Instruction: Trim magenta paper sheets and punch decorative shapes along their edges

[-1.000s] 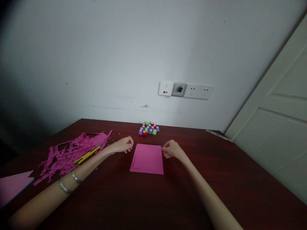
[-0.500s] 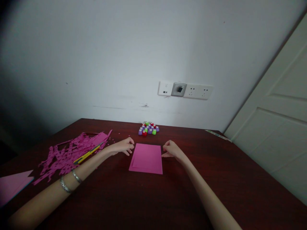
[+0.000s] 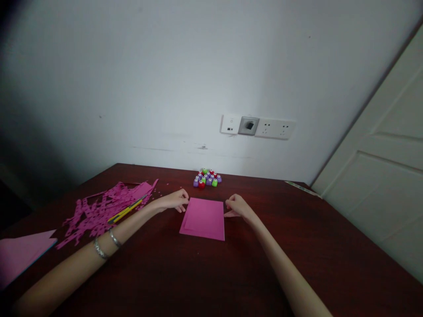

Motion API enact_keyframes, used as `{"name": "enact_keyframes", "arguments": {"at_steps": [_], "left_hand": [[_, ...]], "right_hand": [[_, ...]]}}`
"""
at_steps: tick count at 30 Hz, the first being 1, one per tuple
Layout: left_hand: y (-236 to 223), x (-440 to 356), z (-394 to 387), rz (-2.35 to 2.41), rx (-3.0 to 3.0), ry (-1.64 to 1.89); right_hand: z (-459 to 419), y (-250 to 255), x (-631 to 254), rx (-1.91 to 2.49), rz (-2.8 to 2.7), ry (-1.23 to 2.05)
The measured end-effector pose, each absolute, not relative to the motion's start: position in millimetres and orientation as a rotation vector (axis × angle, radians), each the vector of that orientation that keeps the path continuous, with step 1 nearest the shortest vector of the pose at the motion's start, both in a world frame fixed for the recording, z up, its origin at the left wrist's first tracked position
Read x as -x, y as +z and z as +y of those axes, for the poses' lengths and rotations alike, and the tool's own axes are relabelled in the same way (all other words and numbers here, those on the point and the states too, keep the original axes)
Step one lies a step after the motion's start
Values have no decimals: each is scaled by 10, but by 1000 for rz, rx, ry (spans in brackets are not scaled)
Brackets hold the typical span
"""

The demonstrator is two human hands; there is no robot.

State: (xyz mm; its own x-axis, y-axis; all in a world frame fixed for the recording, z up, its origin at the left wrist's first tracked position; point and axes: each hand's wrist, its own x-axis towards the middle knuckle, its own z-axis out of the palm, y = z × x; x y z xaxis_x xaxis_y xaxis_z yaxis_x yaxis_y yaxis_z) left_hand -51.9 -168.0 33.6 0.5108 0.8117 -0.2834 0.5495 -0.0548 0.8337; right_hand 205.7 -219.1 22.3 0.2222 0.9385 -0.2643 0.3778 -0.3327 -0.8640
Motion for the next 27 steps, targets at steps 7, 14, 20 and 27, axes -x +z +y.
{"name": "enact_keyframes", "arguments": {"at_steps": [7,14,20,27], "left_hand": [[138,629,-1297,1426,-2150,576],[-153,567,-1099,1490,-2290,795],[-250,533,-1059,1434,-2487,758],[-297,584,-1003,1400,-2604,611]], "right_hand": [[-2065,121,-2281,1894,-1506,572],[-1977,-113,-2435,1830,-1859,196],[-1924,-274,-2499,1875,-1977,77],[-1905,-313,-2511,1898,-1990,-8]]}}
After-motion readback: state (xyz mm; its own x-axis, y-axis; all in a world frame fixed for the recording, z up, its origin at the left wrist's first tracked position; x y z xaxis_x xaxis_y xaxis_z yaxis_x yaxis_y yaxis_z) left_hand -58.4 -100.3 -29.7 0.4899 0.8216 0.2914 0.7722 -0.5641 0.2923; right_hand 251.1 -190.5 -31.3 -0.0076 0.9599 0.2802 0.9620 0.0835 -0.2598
